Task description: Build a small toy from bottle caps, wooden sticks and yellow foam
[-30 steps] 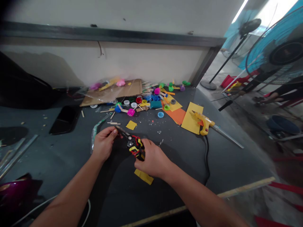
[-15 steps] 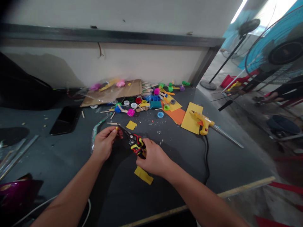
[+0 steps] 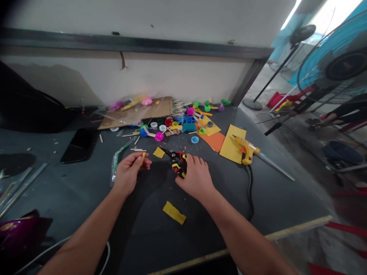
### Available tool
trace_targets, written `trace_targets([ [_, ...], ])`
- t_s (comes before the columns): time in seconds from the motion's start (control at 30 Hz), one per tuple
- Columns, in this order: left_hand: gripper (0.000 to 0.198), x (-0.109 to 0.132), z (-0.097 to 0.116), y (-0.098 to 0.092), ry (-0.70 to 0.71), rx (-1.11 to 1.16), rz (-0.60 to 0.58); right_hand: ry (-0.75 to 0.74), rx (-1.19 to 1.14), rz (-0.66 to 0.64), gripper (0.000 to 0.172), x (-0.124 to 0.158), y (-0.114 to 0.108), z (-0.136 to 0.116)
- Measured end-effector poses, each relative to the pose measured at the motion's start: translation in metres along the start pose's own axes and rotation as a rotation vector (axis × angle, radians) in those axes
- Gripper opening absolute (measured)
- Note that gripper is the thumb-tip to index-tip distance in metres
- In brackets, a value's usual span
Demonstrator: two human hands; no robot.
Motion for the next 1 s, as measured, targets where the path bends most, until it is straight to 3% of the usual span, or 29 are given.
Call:
trace_targets([
  [0.13,0.024,0.000,-0.001,0.003,0.004,-0.006,-0.032,0.035,0.103,0.025,0.071,-0.012,0.003,0.023],
  [0.23,0.023,0.002,0.000,0.005,0.024,-0.028,-0.065,0.023,0.126,0.065,0.062,-0.012,-0.005,0.024],
  [0.37,0.024,0.004,0.003,0.009,0.043,-0.079,-0.116,-0.103,0.037,0.144,0.043,-0.005,-0.036,-0.009],
  [0.5,0.025,0.006,0.007,0.012,0.077,-0.124,-0.156,-0.271,-0.215,0.089,0.024,-0.015,-0.049,-0.054],
  [0.6,0.024,0.005,0.009,0.012,0.100,-0.166,-0.176,-0.347,-0.424,0.022,0.022,-0.035,-0.032,-0.074],
  [0.73,0.027,0.004,0.011,0.010,0.126,-0.228,-0.185,-0.326,-0.728,-0.104,0.015,-0.055,0.009,-0.079],
  [0.83,0.029,0.002,0.006,0.008,0.088,-0.225,-0.166,-0.282,-0.858,-0.071,0.010,-0.057,0.025,-0.074],
  [1.0,0.025,-0.001,-0.003,0.003,0.036,-0.090,-0.110,-0.179,-0.962,0.001,0.010,-0.052,0.032,-0.066],
])
Point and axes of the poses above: each hand's wrist, its own x-axis away from the middle knuckle, its own y-axis out of the palm, z = x × y, the point moved 8 cm from there along -x, towards the middle knuckle, and after that the axes turned 1 degree about y, right-handed, at the moved point
